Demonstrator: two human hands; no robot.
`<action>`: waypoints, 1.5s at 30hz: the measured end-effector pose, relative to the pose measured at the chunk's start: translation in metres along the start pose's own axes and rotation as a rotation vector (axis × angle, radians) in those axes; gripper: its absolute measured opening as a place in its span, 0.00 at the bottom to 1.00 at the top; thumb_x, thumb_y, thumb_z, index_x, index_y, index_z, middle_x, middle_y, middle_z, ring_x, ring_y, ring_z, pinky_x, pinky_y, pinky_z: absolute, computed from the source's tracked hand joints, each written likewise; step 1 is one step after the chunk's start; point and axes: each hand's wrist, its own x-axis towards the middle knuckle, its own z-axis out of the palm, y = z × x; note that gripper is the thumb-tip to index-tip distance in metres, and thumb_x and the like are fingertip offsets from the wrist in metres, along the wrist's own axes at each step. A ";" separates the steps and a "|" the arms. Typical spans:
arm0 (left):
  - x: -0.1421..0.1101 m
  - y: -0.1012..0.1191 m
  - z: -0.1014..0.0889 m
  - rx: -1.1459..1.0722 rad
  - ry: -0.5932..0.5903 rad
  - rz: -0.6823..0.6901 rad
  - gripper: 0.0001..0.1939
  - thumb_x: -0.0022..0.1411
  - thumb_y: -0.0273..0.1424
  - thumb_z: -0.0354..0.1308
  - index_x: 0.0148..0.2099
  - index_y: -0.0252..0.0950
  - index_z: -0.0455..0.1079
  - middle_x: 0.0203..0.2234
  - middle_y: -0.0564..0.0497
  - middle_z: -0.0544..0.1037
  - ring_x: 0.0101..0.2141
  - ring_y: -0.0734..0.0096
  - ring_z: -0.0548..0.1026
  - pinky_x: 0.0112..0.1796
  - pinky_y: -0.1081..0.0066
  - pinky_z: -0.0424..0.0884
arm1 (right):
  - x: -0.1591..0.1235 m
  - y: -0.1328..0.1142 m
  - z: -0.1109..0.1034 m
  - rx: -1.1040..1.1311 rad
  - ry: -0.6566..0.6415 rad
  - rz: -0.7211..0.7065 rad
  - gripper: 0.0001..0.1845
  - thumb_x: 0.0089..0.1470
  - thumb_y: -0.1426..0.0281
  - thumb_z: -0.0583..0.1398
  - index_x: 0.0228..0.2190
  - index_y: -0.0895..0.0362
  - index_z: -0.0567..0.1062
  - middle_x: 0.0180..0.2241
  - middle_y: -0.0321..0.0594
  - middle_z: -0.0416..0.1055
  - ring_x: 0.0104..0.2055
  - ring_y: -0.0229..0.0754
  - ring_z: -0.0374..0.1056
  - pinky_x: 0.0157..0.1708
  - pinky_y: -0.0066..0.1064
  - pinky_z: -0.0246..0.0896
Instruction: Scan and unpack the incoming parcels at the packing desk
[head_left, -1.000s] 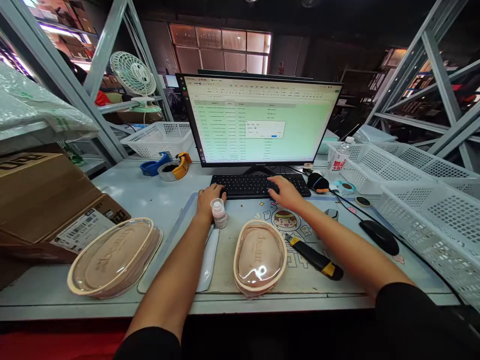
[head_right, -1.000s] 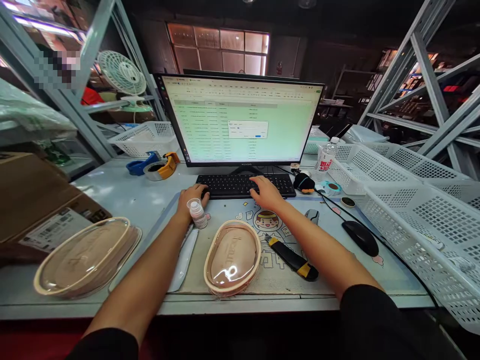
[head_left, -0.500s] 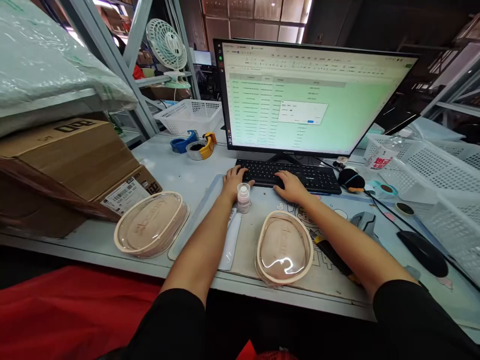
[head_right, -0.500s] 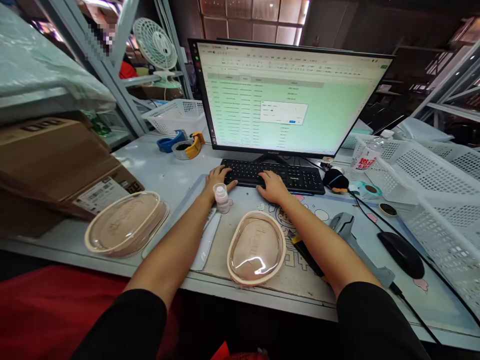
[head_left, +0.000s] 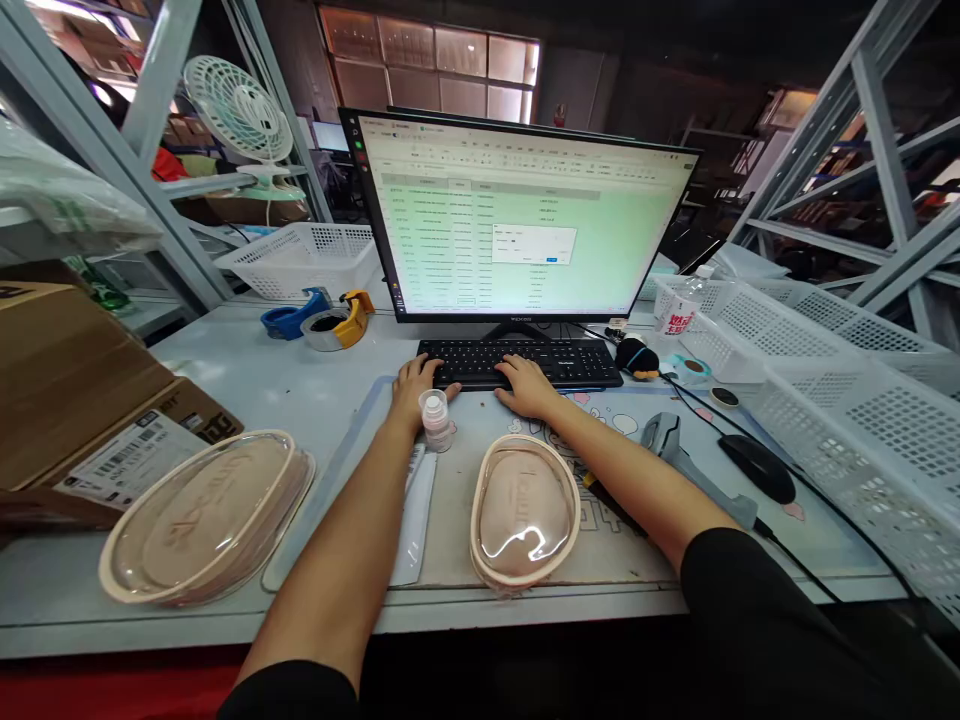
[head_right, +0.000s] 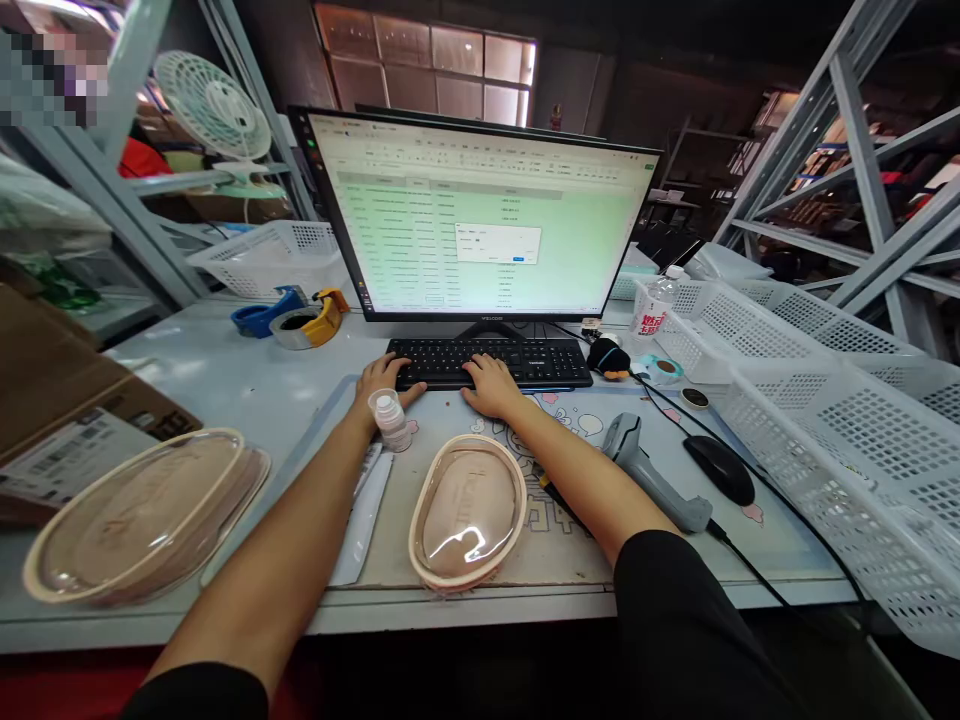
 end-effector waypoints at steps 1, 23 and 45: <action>0.000 0.000 0.000 0.006 0.000 0.000 0.32 0.65 0.49 0.63 0.67 0.45 0.69 0.73 0.43 0.61 0.70 0.41 0.59 0.66 0.46 0.63 | -0.001 -0.001 -0.001 -0.001 -0.001 0.002 0.32 0.67 0.61 0.61 0.68 0.60 0.68 0.72 0.54 0.58 0.75 0.57 0.52 0.74 0.49 0.45; -0.008 0.008 -0.010 -0.039 -0.067 -0.011 0.33 0.68 0.49 0.61 0.70 0.42 0.66 0.74 0.43 0.58 0.72 0.43 0.55 0.68 0.46 0.60 | 0.008 -0.008 0.015 0.012 0.022 -0.017 0.31 0.65 0.59 0.60 0.65 0.60 0.70 0.73 0.57 0.56 0.76 0.63 0.48 0.73 0.61 0.43; -0.007 0.001 -0.003 -0.037 -0.032 0.005 0.34 0.67 0.51 0.61 0.70 0.44 0.66 0.73 0.42 0.60 0.71 0.43 0.58 0.67 0.47 0.62 | 0.023 -0.008 0.004 0.044 -0.080 0.035 0.38 0.68 0.48 0.57 0.71 0.51 0.64 0.77 0.51 0.48 0.78 0.65 0.40 0.73 0.68 0.36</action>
